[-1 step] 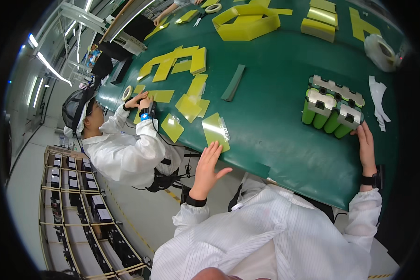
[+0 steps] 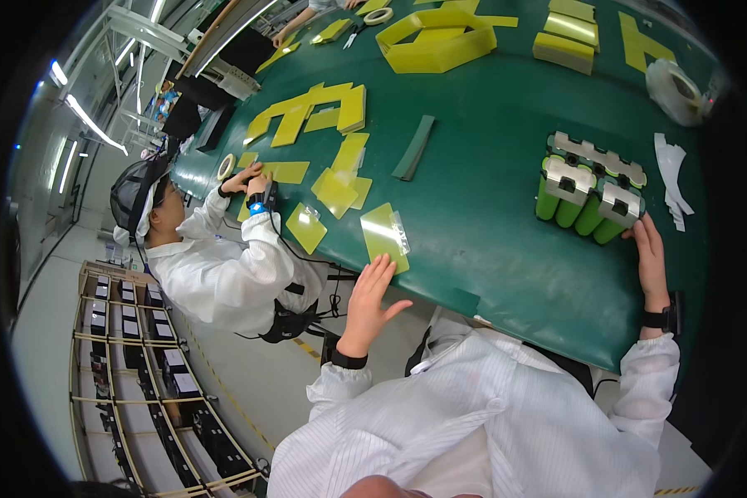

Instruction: The recorder is applying tape and connecting battery cells into a pack in a manufacturing environment.

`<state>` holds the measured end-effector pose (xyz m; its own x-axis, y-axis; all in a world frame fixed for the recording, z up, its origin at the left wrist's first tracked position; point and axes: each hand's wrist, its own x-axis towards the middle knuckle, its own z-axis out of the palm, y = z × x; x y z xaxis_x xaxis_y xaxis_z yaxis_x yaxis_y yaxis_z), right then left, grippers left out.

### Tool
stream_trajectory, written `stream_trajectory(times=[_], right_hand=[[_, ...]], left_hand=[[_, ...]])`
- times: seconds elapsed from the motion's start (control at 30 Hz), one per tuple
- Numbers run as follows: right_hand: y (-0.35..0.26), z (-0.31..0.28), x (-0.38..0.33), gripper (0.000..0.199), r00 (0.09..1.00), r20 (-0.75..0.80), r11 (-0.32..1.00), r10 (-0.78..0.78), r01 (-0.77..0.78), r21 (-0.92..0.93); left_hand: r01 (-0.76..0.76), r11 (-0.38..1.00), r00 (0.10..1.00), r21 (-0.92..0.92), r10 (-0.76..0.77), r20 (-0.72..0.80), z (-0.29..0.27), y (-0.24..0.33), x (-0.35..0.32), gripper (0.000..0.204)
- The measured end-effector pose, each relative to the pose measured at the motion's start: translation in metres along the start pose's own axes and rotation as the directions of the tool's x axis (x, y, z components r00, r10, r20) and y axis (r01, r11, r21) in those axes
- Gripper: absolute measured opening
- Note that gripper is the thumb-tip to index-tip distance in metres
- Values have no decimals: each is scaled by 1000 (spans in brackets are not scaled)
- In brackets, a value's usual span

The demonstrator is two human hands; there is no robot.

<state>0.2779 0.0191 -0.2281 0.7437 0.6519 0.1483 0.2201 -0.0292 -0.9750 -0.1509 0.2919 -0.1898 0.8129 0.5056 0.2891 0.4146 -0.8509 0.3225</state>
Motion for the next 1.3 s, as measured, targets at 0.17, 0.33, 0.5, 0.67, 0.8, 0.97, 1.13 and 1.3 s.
stream_trajectory(times=[0.17,0.33,0.5,0.67,0.8,0.97,1.13,1.3], right_hand=[[-13,5,1,40,998,57,997,-25,29,-67],[-7,2,1,42,998,56,998,-37,40,-57],[0,0,4,42,997,50,997,-58,60,-40],[-8,7,3,35,994,45,995,-97,98,-26],[-14,10,1,32,994,41,994,-102,103,-42],[-17,14,-1,30,996,8,996,-87,88,-23],[-19,14,0,34,995,51,996,-91,92,-16],[-15,10,0,34,996,28,996,-88,89,-29]], left_hand=[[-83,996,983,31,86,-160,-3,-3,-10,35],[-92,995,862,-28,66,-502,-14,-8,4,29],[-77,996,675,-49,16,-738,-41,-29,81,25],[-167,972,695,-162,-1,-719,-20,-57,178,21],[-70,987,780,-147,-37,-625,32,-92,220,18],[-18,1000,864,10,21,-503,62,-113,238,17],[-24,992,886,125,79,-457,65,-122,233,22],[77,997,949,-27,-82,-305,46,-67,229,24]])
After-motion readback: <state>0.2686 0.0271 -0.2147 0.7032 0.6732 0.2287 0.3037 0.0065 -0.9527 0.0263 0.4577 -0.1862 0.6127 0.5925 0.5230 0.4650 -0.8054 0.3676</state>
